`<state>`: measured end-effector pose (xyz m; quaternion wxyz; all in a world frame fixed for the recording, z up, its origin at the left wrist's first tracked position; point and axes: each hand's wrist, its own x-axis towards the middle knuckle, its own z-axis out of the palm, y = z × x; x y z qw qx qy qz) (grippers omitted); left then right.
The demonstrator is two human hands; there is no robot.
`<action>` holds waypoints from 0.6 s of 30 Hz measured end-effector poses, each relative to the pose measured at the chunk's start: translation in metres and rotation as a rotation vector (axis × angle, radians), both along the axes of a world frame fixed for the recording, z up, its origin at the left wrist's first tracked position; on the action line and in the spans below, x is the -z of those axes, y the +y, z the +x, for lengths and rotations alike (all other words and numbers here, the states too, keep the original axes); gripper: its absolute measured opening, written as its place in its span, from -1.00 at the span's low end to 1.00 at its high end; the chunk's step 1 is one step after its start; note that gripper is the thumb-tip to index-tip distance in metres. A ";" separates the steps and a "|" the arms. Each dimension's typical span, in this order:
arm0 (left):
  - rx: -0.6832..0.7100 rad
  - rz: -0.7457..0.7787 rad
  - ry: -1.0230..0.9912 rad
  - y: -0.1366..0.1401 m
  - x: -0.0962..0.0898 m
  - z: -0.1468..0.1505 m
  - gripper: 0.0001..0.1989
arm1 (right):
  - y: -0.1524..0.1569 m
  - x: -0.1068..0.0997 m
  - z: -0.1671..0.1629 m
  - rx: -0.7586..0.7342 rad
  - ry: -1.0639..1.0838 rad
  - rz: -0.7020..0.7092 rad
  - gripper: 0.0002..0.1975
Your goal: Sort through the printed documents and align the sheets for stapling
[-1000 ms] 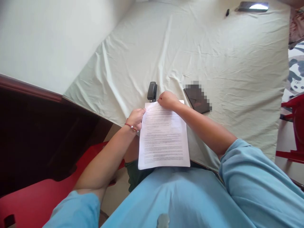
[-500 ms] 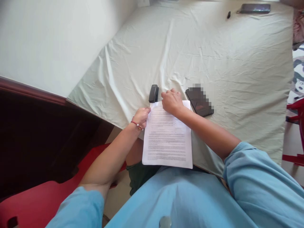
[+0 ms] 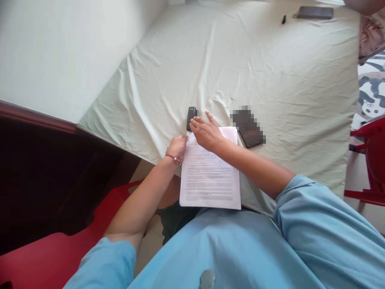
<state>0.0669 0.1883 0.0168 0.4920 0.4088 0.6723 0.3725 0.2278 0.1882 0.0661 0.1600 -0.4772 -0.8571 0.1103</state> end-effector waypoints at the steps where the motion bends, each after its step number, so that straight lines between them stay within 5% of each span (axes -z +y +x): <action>1: 0.007 0.006 0.018 0.000 0.000 0.000 -0.69 | -0.001 0.001 0.000 0.002 0.003 0.000 -0.40; 10: 0.041 0.030 0.170 -0.028 -0.015 -0.003 -0.65 | -0.057 0.005 0.031 0.216 0.097 0.061 -0.54; 15: 0.026 0.135 -0.060 -0.060 -0.018 -0.018 -0.74 | -0.101 0.018 0.070 0.419 0.255 0.060 -0.51; 18: -0.033 0.198 -0.209 -0.073 -0.019 -0.025 -0.64 | -0.114 0.025 0.085 0.473 0.436 -0.085 -0.44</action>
